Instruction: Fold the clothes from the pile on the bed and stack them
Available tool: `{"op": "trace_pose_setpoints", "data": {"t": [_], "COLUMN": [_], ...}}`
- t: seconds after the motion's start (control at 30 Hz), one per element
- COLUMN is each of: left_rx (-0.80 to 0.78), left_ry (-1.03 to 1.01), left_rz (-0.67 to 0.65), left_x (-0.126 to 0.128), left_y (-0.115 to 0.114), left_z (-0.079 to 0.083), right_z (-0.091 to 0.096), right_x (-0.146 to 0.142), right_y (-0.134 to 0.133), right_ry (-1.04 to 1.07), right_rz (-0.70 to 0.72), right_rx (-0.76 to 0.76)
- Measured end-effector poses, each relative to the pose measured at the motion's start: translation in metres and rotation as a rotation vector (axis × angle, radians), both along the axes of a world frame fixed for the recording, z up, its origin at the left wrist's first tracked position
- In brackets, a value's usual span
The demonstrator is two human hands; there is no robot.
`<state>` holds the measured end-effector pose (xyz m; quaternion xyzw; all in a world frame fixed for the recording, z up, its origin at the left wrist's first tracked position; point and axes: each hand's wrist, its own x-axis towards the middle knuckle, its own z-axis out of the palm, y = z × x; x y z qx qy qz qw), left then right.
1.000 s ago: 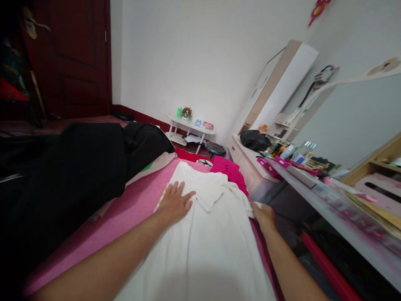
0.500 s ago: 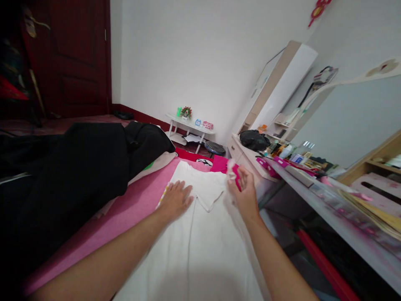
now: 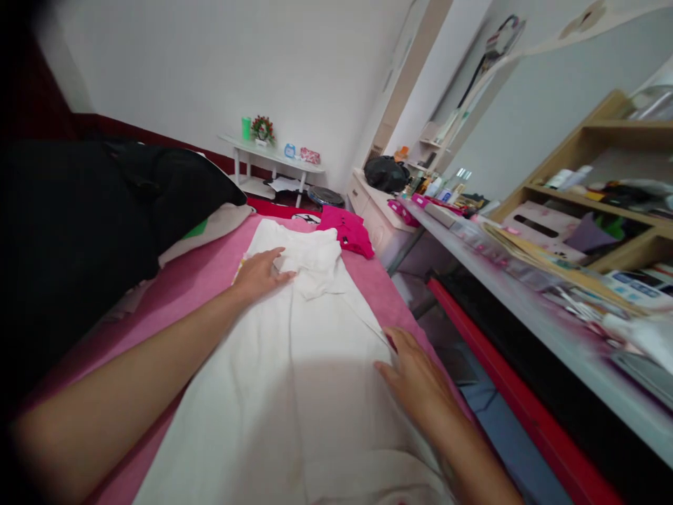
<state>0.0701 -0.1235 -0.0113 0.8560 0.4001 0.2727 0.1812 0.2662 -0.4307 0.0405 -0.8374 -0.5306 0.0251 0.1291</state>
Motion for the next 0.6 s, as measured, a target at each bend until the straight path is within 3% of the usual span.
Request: {"op": "trace_pose_setpoints", "data": {"t": [0.13,0.3,0.47,0.6], "left_rx": [0.068,0.067,-0.283,-0.444], "left_ry": [0.084,0.083,-0.076,-0.218], "left_rz": [0.0,0.094,0.164,0.118], "left_x": [0.003,0.011,0.026,0.044], "left_y": [-0.003,-0.008,0.005,0.022], "left_z": [0.0,0.003,0.014,0.038], "right_z": [-0.008,-0.013,-0.002,0.012], "right_x": [-0.001,0.0,-0.008,-0.024], "right_y": [-0.051,-0.07,-0.062,-0.053], "right_ry": [-0.073,0.06,0.301,0.554], "right_rz": [-0.196,-0.235,-0.186,-0.136], "right_rx": [-0.128,-0.137,0.082,0.174]}}
